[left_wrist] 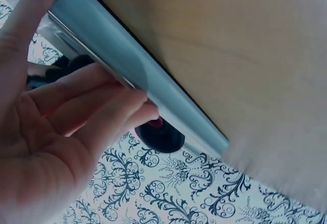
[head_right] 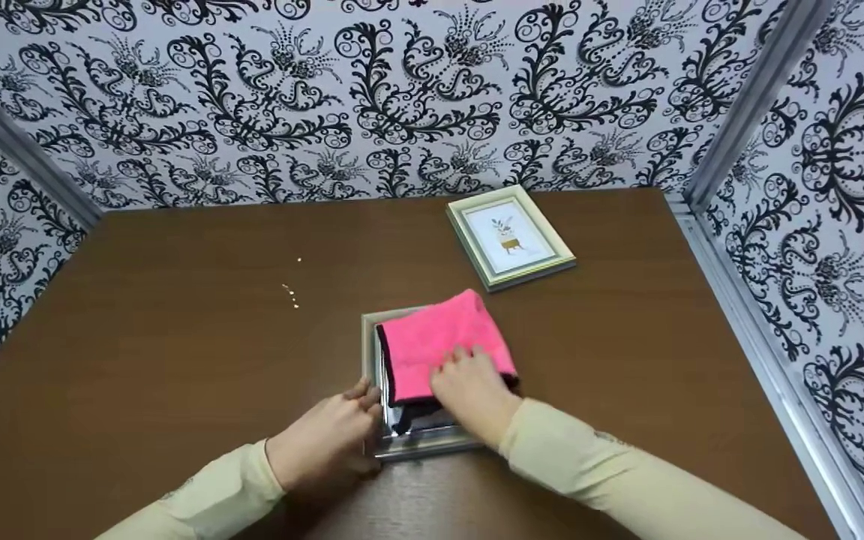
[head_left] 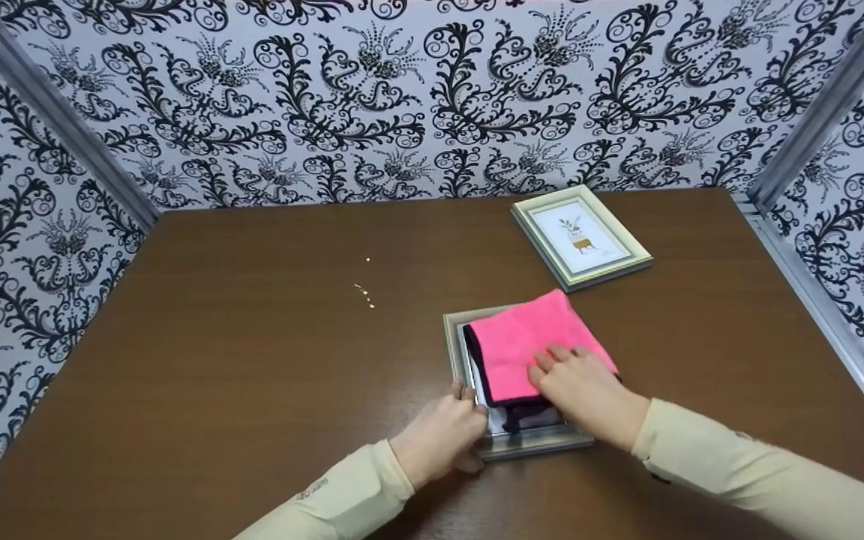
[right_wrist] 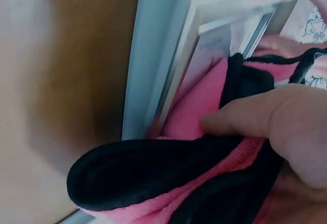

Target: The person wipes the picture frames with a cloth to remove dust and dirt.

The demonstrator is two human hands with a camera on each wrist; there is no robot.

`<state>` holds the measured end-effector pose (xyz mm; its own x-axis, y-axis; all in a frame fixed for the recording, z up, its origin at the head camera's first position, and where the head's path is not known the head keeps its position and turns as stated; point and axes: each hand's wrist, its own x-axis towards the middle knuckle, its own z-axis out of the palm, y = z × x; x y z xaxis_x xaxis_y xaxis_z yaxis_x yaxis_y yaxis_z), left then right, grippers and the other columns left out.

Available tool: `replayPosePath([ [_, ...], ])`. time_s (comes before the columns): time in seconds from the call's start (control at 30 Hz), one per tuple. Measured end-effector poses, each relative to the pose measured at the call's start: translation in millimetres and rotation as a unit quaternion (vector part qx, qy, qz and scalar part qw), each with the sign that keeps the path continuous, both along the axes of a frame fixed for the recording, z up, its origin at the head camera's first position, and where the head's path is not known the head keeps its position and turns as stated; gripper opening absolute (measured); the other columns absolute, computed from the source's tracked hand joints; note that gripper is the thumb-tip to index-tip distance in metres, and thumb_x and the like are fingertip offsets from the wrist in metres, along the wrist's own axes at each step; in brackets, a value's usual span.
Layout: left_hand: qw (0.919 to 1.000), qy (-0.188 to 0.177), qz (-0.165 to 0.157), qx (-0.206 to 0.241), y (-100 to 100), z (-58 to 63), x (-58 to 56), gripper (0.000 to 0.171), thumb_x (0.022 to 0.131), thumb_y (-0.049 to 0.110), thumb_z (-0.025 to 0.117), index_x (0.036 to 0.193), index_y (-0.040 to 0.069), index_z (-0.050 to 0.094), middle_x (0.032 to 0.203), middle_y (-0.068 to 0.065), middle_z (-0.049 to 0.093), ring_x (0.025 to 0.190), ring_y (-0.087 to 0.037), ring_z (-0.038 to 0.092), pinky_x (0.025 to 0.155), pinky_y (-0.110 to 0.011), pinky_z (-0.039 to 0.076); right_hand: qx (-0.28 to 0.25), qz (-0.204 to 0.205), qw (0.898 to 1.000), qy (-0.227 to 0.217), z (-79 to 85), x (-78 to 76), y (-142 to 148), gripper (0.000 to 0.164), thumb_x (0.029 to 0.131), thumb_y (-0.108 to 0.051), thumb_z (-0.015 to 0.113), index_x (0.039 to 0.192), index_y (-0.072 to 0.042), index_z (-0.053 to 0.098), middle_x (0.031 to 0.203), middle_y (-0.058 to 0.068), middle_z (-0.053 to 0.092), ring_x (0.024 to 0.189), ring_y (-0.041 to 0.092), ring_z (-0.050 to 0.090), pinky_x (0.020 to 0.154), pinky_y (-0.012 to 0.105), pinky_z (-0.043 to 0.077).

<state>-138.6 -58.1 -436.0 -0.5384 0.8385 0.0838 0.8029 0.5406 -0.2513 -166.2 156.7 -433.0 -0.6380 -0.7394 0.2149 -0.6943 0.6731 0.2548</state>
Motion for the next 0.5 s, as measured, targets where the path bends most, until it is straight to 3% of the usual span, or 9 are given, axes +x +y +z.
replayPosePath([
  [0.13, 0.9946, -0.092, 0.003, 0.049, -8, 6.7, -13.5, 0.037, 0.068, 0.048, 0.07, 0.074, 0.013, 0.062, 0.068, 0.003, 0.056, 0.062, -0.011, 0.052, 0.056, -0.022, 0.048, -0.005, -0.002, 1.0, -0.011, -1.4, 3.7, -1, 0.027, 0.066, -0.003, 0.067, 0.092, -0.005, 0.06, 0.094, 0.012, 0.061, 0.085, 0.029, 0.055, 0.059, 0.04, 0.045],
  [0.2, 0.9866, -0.136, 0.019, 0.088, -12, 11.4, -25.2, 0.027, 0.074, 0.038, 0.068, 0.071, 0.012, 0.061, 0.061, 0.005, 0.054, 0.054, -0.009, 0.05, 0.048, -0.023, 0.045, -0.006, -0.006, 1.0, -0.019, -1.3, 4.1, -1, 0.028, 0.068, -0.003, 0.067, 0.095, -0.005, 0.06, 0.099, 0.014, 0.061, 0.09, 0.03, 0.056, 0.063, 0.042, 0.046],
  [0.27, 0.9791, -0.155, 0.042, 0.125, -15, 15.0, -39.5, 0.019, 0.079, 0.027, 0.064, 0.068, 0.011, 0.058, 0.056, 0.005, 0.051, 0.048, -0.009, 0.049, 0.045, -0.025, 0.044, -0.005, -0.009, 1.0, -0.021, -1.1, 4.3, -1, 0.028, 0.068, -0.003, 0.066, 0.096, -0.004, 0.06, 0.099, 0.014, 0.061, 0.09, 0.031, 0.056, 0.064, 0.042, 0.046],
  [0.37, 0.9734, -0.13, 0.092, 0.165, -18, 16.4, -62.2, 0.013, 0.079, 0.017, 0.06, 0.07, 0.009, 0.055, 0.059, 0.0, 0.052, 0.051, -0.016, 0.053, 0.045, -0.03, 0.046, -0.008, -0.011, 1.0, -0.011, -2.2, 4.3, -2, 0.024, 0.069, -0.002, 0.066, 0.092, -0.004, 0.059, 0.094, 0.013, 0.061, 0.088, 0.03, 0.056, 0.06, 0.041, 0.045],
  [0.5, 0.9691, -0.078, 0.153, 0.177, -17, 10.4, -90.9, 0.013, 0.076, 0.014, 0.062, 0.082, 0.005, 0.055, 0.074, -0.01, 0.057, 0.062, -0.026, 0.058, 0.052, -0.037, 0.049, -0.012, -0.011, 1.0, -0.002, -5.0, 4.9, -4, 0.02, 0.07, -0.001, 0.064, 0.089, -0.005, 0.059, 0.091, 0.012, 0.06, 0.085, 0.029, 0.055, 0.057, 0.04, 0.045],
])
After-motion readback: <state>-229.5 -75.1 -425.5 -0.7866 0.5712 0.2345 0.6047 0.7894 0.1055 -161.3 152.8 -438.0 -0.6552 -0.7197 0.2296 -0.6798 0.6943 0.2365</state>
